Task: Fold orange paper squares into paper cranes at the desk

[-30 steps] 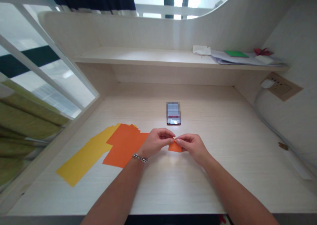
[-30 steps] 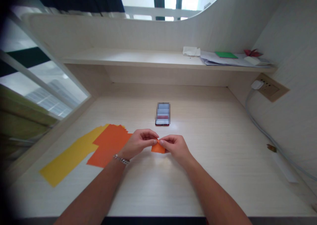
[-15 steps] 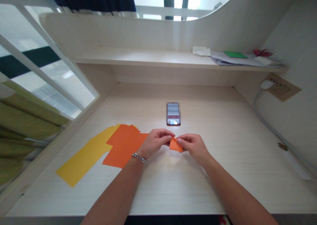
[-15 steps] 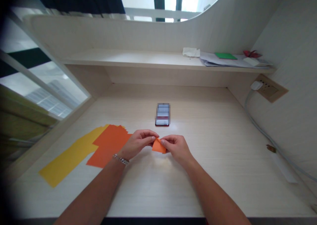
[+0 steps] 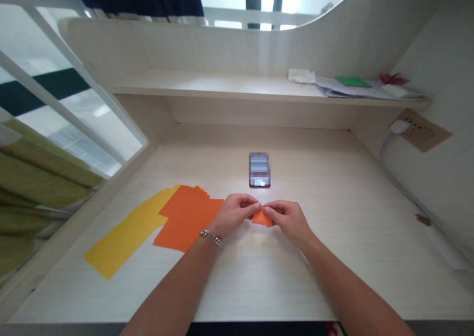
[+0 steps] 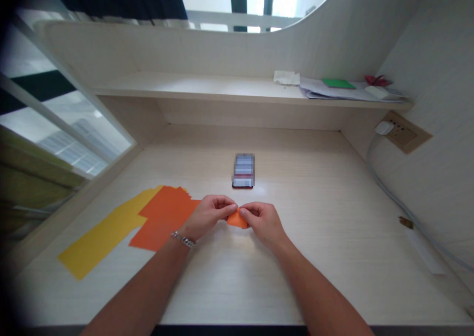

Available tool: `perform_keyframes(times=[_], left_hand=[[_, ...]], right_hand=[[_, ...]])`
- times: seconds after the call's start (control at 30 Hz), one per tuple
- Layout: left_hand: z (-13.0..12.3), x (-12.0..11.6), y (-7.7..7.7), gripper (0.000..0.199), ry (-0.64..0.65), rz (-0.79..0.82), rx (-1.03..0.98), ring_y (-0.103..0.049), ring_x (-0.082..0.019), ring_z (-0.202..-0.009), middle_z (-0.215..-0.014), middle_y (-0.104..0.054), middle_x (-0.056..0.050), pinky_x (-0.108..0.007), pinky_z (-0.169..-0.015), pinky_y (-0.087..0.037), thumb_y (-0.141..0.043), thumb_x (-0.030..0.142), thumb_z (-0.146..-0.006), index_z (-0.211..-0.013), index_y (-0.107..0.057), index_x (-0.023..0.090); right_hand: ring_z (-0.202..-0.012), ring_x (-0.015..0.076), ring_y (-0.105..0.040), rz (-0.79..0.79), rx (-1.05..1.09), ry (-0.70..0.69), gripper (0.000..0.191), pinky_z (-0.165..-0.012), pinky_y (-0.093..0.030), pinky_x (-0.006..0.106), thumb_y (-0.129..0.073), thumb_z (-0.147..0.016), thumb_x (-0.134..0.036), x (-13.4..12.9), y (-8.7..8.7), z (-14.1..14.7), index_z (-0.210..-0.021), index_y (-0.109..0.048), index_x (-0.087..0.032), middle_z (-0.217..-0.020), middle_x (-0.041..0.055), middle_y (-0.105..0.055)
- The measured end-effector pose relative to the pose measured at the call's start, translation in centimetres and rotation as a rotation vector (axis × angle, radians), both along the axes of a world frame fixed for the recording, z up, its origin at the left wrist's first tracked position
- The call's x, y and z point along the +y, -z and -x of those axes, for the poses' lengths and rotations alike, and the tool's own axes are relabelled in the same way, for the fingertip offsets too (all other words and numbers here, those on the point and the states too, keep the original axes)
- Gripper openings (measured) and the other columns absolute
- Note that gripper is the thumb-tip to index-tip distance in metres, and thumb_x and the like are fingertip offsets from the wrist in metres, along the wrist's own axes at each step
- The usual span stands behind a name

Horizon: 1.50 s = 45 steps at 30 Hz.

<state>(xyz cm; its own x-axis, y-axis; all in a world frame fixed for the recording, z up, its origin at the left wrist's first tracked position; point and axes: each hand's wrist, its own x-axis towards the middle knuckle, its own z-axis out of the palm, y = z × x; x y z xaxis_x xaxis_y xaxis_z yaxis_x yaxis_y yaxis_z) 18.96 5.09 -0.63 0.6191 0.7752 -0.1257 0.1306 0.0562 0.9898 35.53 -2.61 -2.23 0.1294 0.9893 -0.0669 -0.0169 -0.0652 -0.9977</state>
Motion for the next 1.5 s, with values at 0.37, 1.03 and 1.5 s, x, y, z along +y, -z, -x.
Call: perform_keyframes(times=[0.37,1.03,1.5], left_hand=[[-0.3,0.0,0.2,0.028,-0.033,-0.052,0.019,-0.054,-0.012,-0.060,-0.068,-0.063,-0.004,-0.022,-0.055,-0.042,-0.062,0.039,-0.078,-0.077,-0.068,0.011],[-0.4,0.0,-0.1,0.027,-0.045,-0.147,0.045,-0.059,-0.016,-0.068,-0.074,-0.069,-0.006,-0.024,-0.060,-0.046,-0.061,0.038,-0.077,-0.078,-0.070,0.013],[-0.6,-0.2,0.1,0.029,-0.066,-0.157,0.045,-0.058,-0.015,-0.066,-0.071,-0.068,-0.005,-0.024,-0.059,-0.044,-0.061,0.041,-0.077,-0.076,-0.069,0.013]], right_hand=[[-0.063,0.0192,-0.065,0.137,0.225,0.033,0.029,-0.057,-0.054,0.032,-0.077,-0.062,-0.038,0.1,-0.6,0.4,-0.077,-0.072,-0.014,-0.071,0.0082,-0.071],[-0.073,0.0219,-0.065,0.233,0.419,0.008,0.033,-0.067,-0.053,0.036,-0.083,-0.054,-0.034,0.2,-0.7,0.3,-0.077,-0.073,-0.012,-0.081,0.0117,-0.071],[-0.067,0.0205,-0.065,0.217,0.373,0.076,0.032,-0.063,-0.053,0.034,-0.084,-0.051,-0.032,0.1,-1.0,0.6,-0.073,-0.073,-0.012,-0.073,0.0098,-0.071]])
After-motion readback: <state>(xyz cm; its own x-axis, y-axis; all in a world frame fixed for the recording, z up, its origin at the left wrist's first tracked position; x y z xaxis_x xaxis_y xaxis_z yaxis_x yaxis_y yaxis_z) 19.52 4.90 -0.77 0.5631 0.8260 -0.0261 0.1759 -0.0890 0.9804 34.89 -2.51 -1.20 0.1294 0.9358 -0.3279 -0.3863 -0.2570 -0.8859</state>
